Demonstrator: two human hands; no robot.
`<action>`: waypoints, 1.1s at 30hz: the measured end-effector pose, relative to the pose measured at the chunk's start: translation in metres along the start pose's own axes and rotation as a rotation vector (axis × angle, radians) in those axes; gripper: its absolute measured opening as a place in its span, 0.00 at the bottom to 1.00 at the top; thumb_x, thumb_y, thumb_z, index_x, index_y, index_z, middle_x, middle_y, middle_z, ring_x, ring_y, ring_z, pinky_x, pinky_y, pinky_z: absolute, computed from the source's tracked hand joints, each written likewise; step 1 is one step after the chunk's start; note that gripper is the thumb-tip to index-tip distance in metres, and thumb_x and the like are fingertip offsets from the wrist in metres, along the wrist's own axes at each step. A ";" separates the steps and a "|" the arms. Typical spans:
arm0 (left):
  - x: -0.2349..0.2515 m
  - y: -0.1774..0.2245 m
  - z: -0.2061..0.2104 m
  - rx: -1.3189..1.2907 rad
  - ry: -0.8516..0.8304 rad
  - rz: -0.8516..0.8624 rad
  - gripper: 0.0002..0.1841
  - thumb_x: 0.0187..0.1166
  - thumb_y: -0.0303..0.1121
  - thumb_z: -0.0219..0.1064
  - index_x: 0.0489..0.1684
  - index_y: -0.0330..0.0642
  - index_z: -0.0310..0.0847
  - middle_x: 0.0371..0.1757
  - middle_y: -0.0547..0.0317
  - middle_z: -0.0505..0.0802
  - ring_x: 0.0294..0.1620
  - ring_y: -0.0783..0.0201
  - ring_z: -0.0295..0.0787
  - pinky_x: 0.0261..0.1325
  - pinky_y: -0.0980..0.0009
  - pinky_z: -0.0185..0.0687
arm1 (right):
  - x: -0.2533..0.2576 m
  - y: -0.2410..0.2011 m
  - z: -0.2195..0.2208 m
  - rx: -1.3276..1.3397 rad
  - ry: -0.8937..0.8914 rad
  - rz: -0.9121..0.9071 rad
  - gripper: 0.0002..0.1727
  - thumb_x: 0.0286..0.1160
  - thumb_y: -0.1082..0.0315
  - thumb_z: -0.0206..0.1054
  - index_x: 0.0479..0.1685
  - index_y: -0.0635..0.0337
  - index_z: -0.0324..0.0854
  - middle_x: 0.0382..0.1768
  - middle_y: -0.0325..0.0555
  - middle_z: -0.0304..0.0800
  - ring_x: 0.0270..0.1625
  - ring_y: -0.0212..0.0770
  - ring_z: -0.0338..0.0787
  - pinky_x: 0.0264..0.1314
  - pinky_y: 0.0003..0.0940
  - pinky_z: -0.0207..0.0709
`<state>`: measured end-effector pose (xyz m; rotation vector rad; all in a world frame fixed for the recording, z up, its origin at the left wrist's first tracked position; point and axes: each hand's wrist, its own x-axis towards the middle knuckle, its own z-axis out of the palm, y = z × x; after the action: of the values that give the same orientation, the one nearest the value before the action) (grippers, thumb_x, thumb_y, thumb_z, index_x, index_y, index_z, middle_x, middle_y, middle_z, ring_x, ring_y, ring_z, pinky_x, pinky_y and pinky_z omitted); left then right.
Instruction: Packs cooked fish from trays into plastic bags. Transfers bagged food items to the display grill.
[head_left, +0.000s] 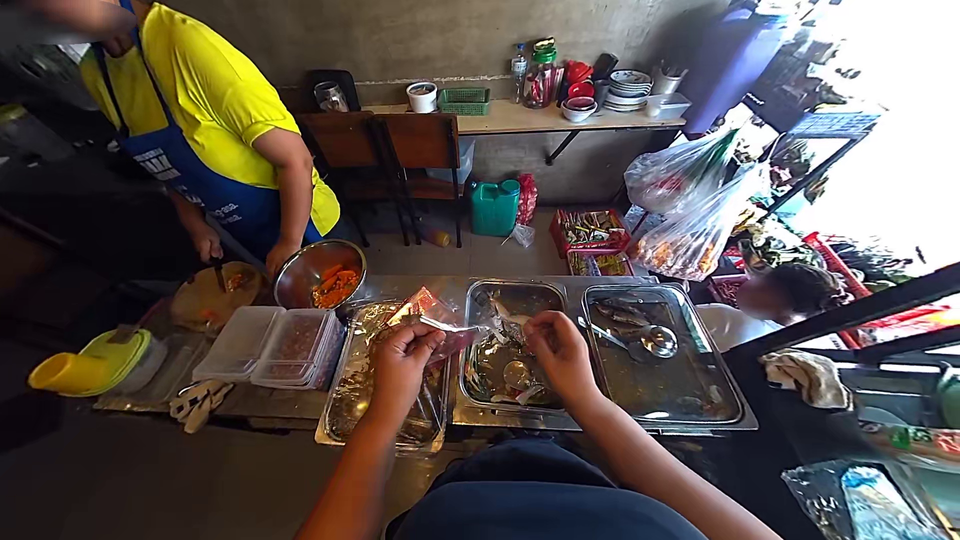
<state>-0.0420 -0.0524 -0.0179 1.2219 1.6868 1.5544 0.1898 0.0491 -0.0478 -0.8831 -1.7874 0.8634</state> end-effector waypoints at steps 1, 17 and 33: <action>-0.001 0.000 0.004 0.077 -0.019 0.031 0.06 0.79 0.29 0.72 0.43 0.36 0.90 0.40 0.61 0.95 0.42 0.73 0.92 0.53 0.75 0.90 | 0.000 -0.003 0.004 -0.023 -0.032 -0.060 0.11 0.81 0.63 0.66 0.47 0.63 0.87 0.41 0.44 0.89 0.43 0.32 0.88 0.49 0.29 0.85; -0.001 0.022 -0.001 0.326 -0.502 0.082 0.14 0.84 0.39 0.67 0.55 0.38 0.89 0.47 0.53 0.94 0.48 0.67 0.89 0.59 0.71 0.82 | 0.021 -0.001 -0.005 -0.069 -0.486 -0.092 0.16 0.84 0.56 0.64 0.39 0.59 0.90 0.26 0.39 0.88 0.28 0.28 0.84 0.36 0.28 0.81; -0.004 0.013 0.003 0.215 -0.452 -0.058 0.10 0.80 0.35 0.73 0.48 0.38 0.93 0.47 0.55 0.95 0.49 0.72 0.91 0.60 0.74 0.84 | 0.024 0.001 0.005 -0.187 -0.505 -0.270 0.19 0.87 0.49 0.59 0.43 0.53 0.87 0.45 0.40 0.93 0.52 0.33 0.91 0.59 0.33 0.85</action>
<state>-0.0343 -0.0558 -0.0071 1.4847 1.5925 0.9823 0.1784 0.0691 -0.0405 -0.5427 -2.3934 0.7957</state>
